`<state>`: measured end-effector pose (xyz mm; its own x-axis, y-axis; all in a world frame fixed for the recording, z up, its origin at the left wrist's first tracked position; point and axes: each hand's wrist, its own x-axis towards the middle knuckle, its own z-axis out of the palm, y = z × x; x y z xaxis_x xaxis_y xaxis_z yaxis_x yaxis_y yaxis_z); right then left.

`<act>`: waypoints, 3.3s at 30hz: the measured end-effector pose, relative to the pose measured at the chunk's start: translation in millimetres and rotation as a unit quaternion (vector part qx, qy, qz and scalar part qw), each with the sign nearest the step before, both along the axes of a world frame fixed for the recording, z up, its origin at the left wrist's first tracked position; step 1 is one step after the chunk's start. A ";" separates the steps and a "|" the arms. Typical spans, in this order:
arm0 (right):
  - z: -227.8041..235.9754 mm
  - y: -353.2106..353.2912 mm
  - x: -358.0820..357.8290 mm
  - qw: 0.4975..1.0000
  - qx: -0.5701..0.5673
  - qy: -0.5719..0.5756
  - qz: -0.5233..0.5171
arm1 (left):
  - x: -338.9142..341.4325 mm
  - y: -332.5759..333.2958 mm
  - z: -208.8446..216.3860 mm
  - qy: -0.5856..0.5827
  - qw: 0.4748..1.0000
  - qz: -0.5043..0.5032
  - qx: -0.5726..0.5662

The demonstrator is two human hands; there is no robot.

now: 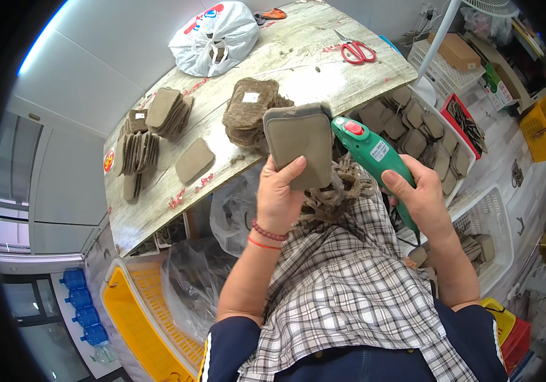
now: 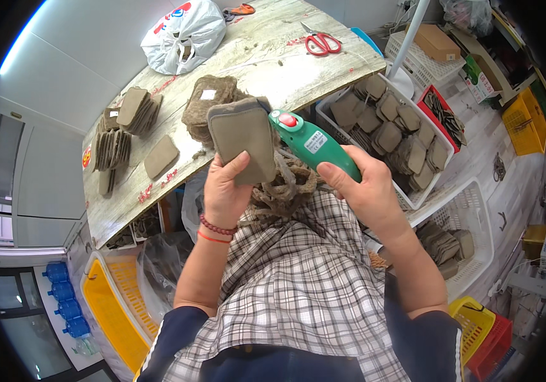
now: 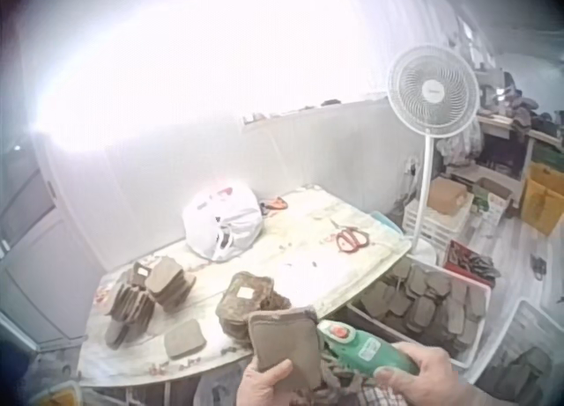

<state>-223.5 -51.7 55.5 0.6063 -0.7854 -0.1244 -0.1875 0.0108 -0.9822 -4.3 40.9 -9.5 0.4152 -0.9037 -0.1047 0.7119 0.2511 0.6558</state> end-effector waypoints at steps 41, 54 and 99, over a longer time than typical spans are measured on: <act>-24.0 -2.0 -12.7 0.983 0.079 0.089 0.140 | 64.3 47.7 16.7 -0.226 0.944 -0.018 0.238; -19.1 -2.0 -8.3 0.974 0.048 0.123 0.181 | 54.2 45.8 26.6 -0.338 0.903 -0.110 0.242; -55.0 3.7 -15.1 0.997 0.075 0.005 0.020 | 150.7 -75.9 -10.2 -0.814 0.484 0.065 0.315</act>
